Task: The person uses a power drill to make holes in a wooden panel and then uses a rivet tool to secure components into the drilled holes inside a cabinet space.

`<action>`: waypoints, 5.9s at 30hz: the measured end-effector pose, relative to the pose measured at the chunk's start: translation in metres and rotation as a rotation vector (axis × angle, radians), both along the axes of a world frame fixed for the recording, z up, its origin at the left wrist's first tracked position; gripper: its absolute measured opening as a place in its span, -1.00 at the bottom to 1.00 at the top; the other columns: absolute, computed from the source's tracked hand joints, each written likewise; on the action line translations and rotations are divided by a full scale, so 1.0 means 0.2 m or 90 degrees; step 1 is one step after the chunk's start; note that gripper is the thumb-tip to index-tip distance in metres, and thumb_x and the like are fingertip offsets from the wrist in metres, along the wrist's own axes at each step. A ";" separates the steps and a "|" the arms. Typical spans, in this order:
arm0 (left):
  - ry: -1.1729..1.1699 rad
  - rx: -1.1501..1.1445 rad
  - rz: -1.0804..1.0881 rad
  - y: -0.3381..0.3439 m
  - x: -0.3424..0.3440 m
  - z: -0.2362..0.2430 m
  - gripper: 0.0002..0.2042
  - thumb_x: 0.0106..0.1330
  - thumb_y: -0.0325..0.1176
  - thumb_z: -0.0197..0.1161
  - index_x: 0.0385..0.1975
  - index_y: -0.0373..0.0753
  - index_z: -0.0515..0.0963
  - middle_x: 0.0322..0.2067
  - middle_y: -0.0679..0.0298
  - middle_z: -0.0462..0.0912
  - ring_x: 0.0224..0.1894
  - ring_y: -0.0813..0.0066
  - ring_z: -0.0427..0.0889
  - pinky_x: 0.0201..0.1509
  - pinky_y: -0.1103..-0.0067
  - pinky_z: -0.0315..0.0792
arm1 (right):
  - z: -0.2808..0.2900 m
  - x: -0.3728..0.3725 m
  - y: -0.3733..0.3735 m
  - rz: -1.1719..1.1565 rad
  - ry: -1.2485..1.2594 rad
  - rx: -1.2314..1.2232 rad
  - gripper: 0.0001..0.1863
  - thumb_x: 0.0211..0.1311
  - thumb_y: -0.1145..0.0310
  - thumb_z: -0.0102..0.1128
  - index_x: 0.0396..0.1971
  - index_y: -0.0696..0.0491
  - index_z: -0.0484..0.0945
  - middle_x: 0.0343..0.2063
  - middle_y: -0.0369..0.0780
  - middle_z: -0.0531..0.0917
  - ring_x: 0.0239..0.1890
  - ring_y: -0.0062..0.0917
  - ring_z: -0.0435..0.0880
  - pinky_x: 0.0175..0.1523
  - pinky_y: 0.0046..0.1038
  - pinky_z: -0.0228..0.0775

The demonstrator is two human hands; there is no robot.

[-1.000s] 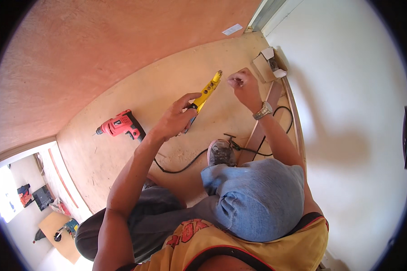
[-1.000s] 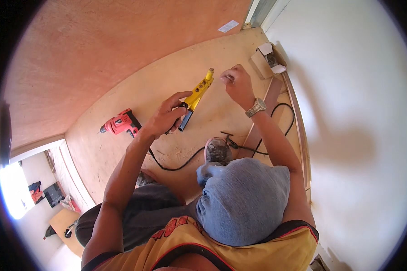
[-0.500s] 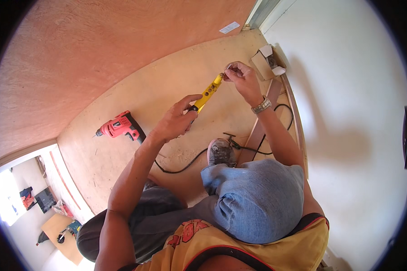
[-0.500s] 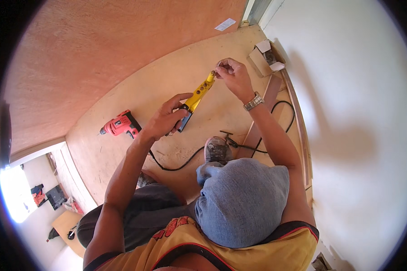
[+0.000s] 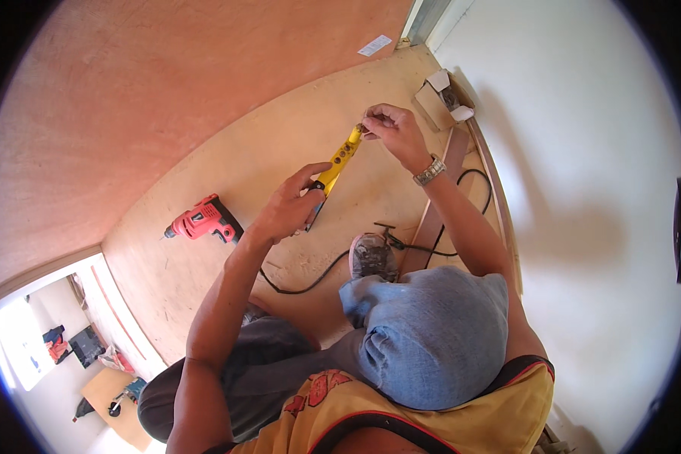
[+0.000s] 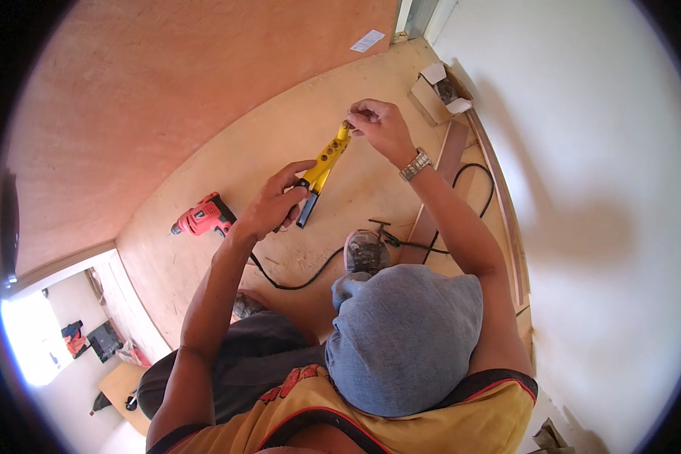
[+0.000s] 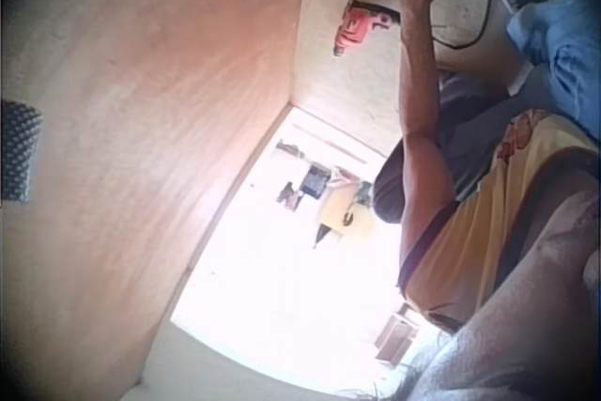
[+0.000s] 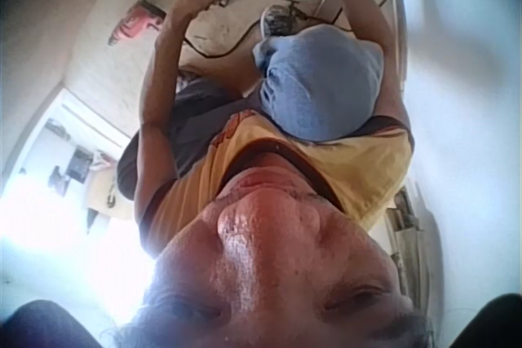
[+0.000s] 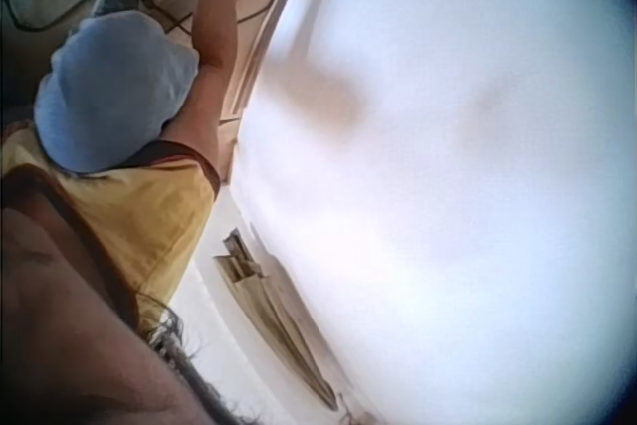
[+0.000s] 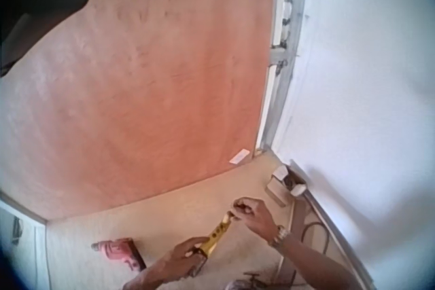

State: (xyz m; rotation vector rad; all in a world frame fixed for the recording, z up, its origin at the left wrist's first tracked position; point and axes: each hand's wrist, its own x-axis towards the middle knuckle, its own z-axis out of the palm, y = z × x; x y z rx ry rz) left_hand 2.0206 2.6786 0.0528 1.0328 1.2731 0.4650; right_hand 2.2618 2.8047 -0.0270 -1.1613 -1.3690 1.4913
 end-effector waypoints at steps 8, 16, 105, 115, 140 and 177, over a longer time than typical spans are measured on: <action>0.009 0.005 -0.005 0.00 0.00 0.00 -0.46 0.41 -0.45 0.08 0.43 -0.18 0.31 -0.25 0.24 0.52 -0.59 0.68 0.42 -0.61 0.66 0.33 | -0.03 0.00 0.02 -0.001 0.029 -0.074 -0.84 0.39 0.47 0.27 -0.13 0.23 0.68 -0.24 -0.22 0.74 -0.23 -0.59 0.77 -0.15 -0.52 0.75; 0.010 -0.001 0.001 0.02 0.00 0.04 -0.46 0.42 -0.44 0.07 0.43 -0.17 0.31 -0.27 0.25 0.52 -0.57 0.68 0.43 -0.58 0.68 0.34 | -0.10 0.08 0.02 0.068 -0.084 0.056 -0.64 0.38 0.34 0.32 0.09 0.17 0.59 -0.11 -0.23 0.71 -0.11 -0.57 0.74 0.00 -0.45 0.63; 0.510 0.132 -0.243 1.53 0.11 -0.48 -0.47 0.50 0.03 0.00 -0.15 -0.39 0.68 -0.35 -0.01 0.72 -0.29 0.17 0.72 -0.09 0.31 0.55 | -0.30 -0.21 0.62 -0.367 0.618 -0.549 -0.68 0.33 0.11 0.26 -0.40 0.08 0.54 -0.57 -0.22 0.57 -0.60 -0.44 0.56 -0.48 -0.39 0.39; 0.597 0.347 -0.231 1.55 0.13 -0.62 -0.55 0.46 0.04 0.16 -0.03 -0.28 0.65 -0.38 0.17 0.72 -0.29 0.29 0.71 -0.15 0.36 0.53 | -0.43 -0.22 0.68 -0.243 1.018 -0.312 -0.69 0.43 0.19 0.30 -0.10 0.11 0.48 -0.30 -0.08 0.63 -0.19 -0.22 0.70 0.05 0.00 0.66; 0.737 0.257 -0.406 1.43 0.38 -0.07 -0.60 0.34 0.00 0.33 -0.08 -0.22 0.70 -0.19 0.06 0.77 -0.10 0.11 0.73 0.01 0.28 0.55 | -0.49 0.07 0.53 -0.107 0.693 -0.475 -0.65 0.40 0.08 0.27 -0.18 0.11 0.57 -0.58 -0.34 0.54 -0.61 -0.62 0.52 -0.47 -0.52 0.44; 0.707 0.389 -0.520 1.42 0.40 -0.05 -0.34 -0.13 0.08 0.59 0.01 -0.10 0.69 -0.33 0.12 0.78 -0.29 0.27 0.77 -0.16 0.37 0.62 | -0.31 -0.35 0.79 -0.524 0.871 -0.313 -0.65 0.47 0.17 0.18 -0.54 0.00 0.46 -0.67 -0.26 0.51 -0.57 -0.46 0.58 -0.45 -0.39 0.48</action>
